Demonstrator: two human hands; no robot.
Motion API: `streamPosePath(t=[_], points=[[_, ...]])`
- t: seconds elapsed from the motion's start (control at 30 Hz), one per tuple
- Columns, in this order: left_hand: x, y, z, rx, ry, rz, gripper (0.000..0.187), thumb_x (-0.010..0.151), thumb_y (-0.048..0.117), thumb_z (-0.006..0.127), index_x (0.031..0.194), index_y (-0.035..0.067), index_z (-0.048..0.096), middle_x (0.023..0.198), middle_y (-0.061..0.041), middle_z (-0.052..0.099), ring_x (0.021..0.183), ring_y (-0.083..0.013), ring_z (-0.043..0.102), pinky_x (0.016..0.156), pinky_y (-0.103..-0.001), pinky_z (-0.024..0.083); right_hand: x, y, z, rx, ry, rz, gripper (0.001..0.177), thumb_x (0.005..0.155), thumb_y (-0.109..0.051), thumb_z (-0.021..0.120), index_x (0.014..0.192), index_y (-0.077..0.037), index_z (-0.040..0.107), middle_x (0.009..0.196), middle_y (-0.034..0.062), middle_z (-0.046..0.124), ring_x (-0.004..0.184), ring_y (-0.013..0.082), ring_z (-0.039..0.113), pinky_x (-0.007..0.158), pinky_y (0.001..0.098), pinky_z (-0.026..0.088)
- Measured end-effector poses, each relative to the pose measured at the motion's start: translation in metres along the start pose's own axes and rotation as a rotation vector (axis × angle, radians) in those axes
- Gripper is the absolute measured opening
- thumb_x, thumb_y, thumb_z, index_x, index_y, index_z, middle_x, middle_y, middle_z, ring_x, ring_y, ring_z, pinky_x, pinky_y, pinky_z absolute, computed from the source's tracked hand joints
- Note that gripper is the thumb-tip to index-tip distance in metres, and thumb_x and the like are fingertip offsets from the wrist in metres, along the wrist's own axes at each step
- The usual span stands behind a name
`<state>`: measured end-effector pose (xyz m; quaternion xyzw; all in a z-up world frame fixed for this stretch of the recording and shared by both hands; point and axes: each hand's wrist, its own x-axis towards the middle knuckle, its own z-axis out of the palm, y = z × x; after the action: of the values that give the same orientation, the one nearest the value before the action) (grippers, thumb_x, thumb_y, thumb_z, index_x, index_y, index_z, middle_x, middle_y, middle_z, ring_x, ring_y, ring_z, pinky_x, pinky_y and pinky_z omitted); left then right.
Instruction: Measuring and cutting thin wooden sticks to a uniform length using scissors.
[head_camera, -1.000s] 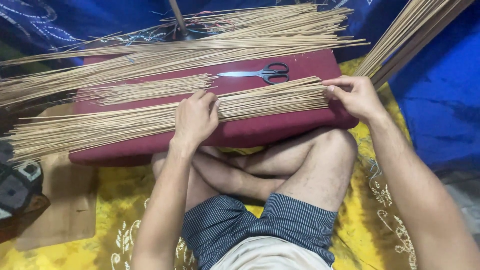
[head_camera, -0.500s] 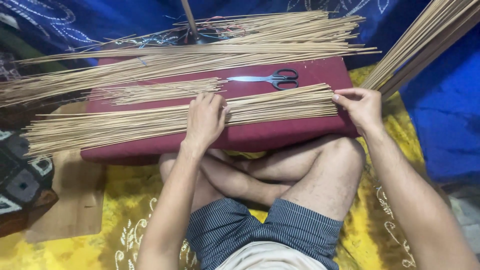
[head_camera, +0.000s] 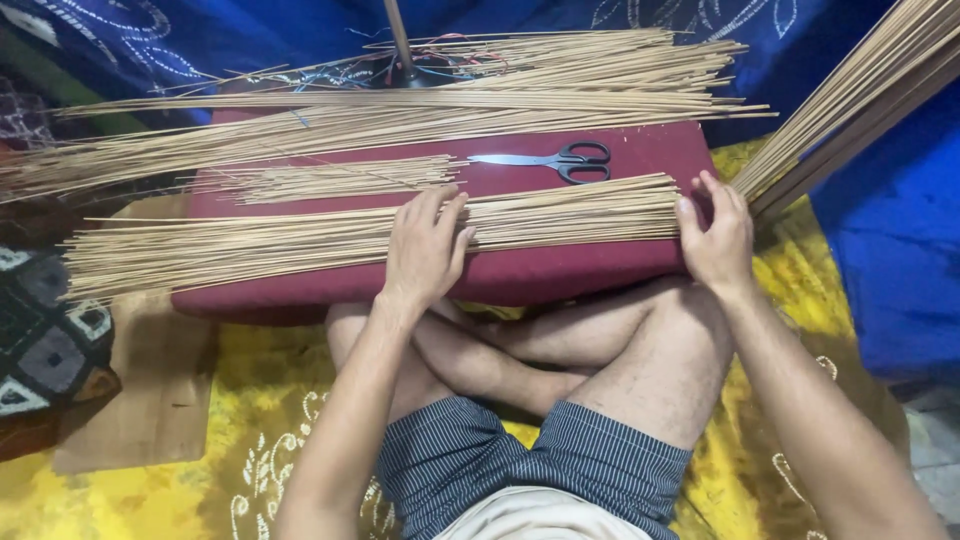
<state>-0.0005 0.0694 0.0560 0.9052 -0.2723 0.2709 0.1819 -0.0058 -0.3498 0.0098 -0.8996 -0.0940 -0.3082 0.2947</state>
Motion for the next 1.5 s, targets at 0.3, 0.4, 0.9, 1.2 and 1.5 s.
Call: streamPosePath(t=[0.3,0.4,0.9,1.2,1.5], points=[[-0.009,0.003,0.012,0.134,-0.120,-0.028,0.055,0.105,0.044,0.051,0.147,0.007,0.055,0.147,-0.014,0.057,0.142,-0.0336,0.048,0.119,-0.055,0.031,0.000,-0.048,-0.010,-0.081,-0.331,0.131,0.087,0.103,-0.035,0.060,0.156,0.021,0.020,0.159,0.0422,0.034,0.151,0.0526,0.028,0.121,0.0679,0.008],[-0.010,-0.001,0.015,0.131,-0.094,-0.028,0.057,0.105,0.045,0.052,0.146,0.007,0.055,0.147,-0.014,0.058,0.141,-0.0336,0.049,0.119,-0.056,0.031,-0.003,-0.036,-0.015,-0.262,-0.338,0.128,0.105,0.094,-0.056,0.065,0.155,0.021,0.029,0.155,0.0451,0.038,0.150,0.0531,0.033,0.124,0.0647,0.015],[-0.015,-0.005,0.025,0.148,-0.017,-0.023,0.056,0.103,0.046,0.054,0.141,0.006,0.060,0.139,-0.012,0.063,0.137,-0.0306,0.053,0.118,-0.055,0.031,-0.023,-0.013,-0.010,-0.405,-0.356,-0.023,0.114,0.080,-0.069,0.069,0.149,0.019,0.047,0.160,0.0378,0.039,0.150,0.0504,0.037,0.123,0.0588,0.028],[-0.014,-0.003,0.025,0.147,-0.022,-0.033,0.056,0.102,0.046,0.054,0.141,0.006,0.059,0.140,-0.013,0.063,0.135,-0.0310,0.056,0.117,-0.055,0.032,-0.021,-0.017,-0.013,-0.432,-0.422,-0.011,0.115,0.081,-0.072,0.062,0.155,0.014,0.042,0.161,0.0384,0.035,0.150,0.0516,0.034,0.122,0.0598,0.030],[-0.014,-0.001,0.023,0.140,-0.009,-0.038,0.056,0.103,0.047,0.053,0.141,0.006,0.060,0.140,-0.013,0.063,0.134,-0.0314,0.056,0.116,-0.054,0.033,-0.015,-0.023,-0.015,-0.444,-0.510,0.055,0.119,0.082,-0.074,0.057,0.156,0.017,0.034,0.163,0.0391,0.030,0.154,0.0504,0.028,0.126,0.0576,0.024]])
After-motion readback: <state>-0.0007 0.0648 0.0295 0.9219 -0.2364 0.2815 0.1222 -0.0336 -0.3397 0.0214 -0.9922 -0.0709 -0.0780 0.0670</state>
